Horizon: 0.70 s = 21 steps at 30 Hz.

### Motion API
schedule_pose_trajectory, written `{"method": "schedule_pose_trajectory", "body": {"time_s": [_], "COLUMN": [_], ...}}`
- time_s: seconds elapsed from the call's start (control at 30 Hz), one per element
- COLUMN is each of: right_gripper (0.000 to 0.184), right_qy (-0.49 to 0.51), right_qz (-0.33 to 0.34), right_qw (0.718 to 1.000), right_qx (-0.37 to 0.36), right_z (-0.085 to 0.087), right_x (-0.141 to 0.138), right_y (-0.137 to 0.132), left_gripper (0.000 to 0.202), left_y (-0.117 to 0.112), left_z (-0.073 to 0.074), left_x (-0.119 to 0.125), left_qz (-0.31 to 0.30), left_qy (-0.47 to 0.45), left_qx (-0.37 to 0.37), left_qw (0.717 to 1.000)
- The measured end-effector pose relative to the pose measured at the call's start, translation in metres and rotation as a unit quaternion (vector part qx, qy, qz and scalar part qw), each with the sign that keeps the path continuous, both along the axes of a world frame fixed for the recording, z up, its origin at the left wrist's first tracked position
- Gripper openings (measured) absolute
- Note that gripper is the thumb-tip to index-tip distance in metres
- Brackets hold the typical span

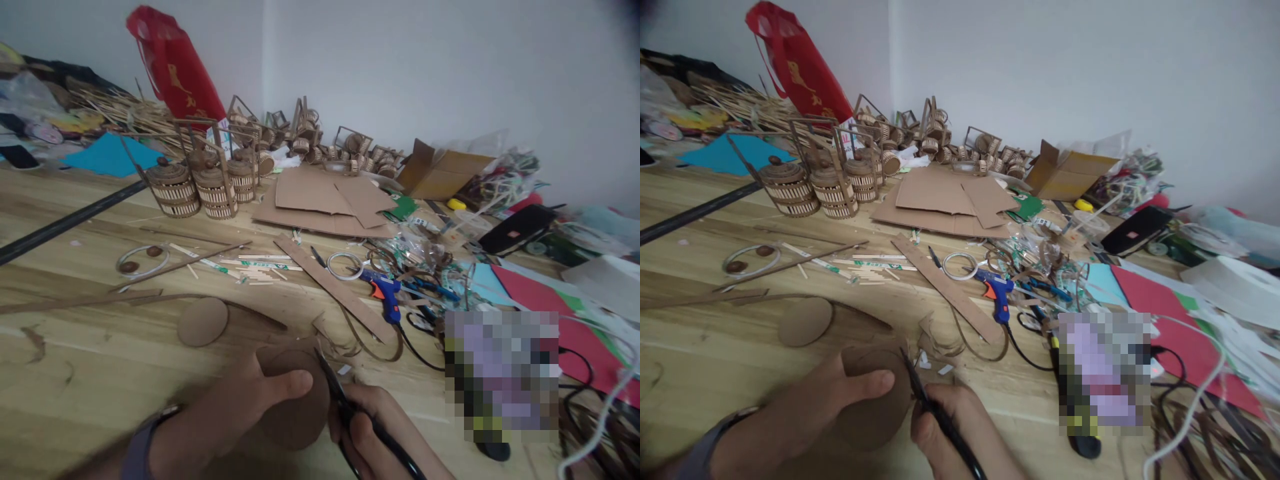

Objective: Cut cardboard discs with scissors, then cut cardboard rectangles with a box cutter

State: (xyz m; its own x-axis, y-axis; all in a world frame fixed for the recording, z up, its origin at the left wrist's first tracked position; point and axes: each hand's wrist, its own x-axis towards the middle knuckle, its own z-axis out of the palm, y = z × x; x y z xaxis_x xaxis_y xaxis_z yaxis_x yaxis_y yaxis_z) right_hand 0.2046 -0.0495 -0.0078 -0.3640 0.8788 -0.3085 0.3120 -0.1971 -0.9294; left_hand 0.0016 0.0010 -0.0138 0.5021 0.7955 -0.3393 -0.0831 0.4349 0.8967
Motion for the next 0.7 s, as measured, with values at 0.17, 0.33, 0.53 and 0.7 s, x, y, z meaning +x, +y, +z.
{"method": "schedule_pose_trajectory", "body": {"time_s": [0.17,0.33,0.53,0.7], "right_gripper": [0.08,0.084,0.087,0.085], "right_qy": [0.007,-0.017,-0.037,-0.028], "right_qz": [0.013,0.034,0.05,0.046], "right_qw": [1.0,0.999,0.998,0.999], "right_qx": [-0.023,-0.023,-0.02,-0.008], "right_z": [0.0066,0.0095,0.0044,0.0003], "right_x": [-0.0001,0.001,0.002,0.003], "right_y": [0.0026,0.0056,0.0079,0.0045], "left_gripper": [0.031,0.036,0.035,0.034], "left_y": [-0.0009,-0.0004,-0.0011,-0.0029], "left_z": [-0.0024,-0.0062,-0.0015,0.0016], "left_x": [-0.0001,-0.0011,0.0001,0.0001], "left_qz": [-0.022,-0.029,-0.044,-0.002], "left_qy": [-0.01,0.015,0.0,0.043], "left_qx": [-0.007,-0.021,0.006,0.002], "left_qw": [1.0,0.999,0.999,0.999]}}
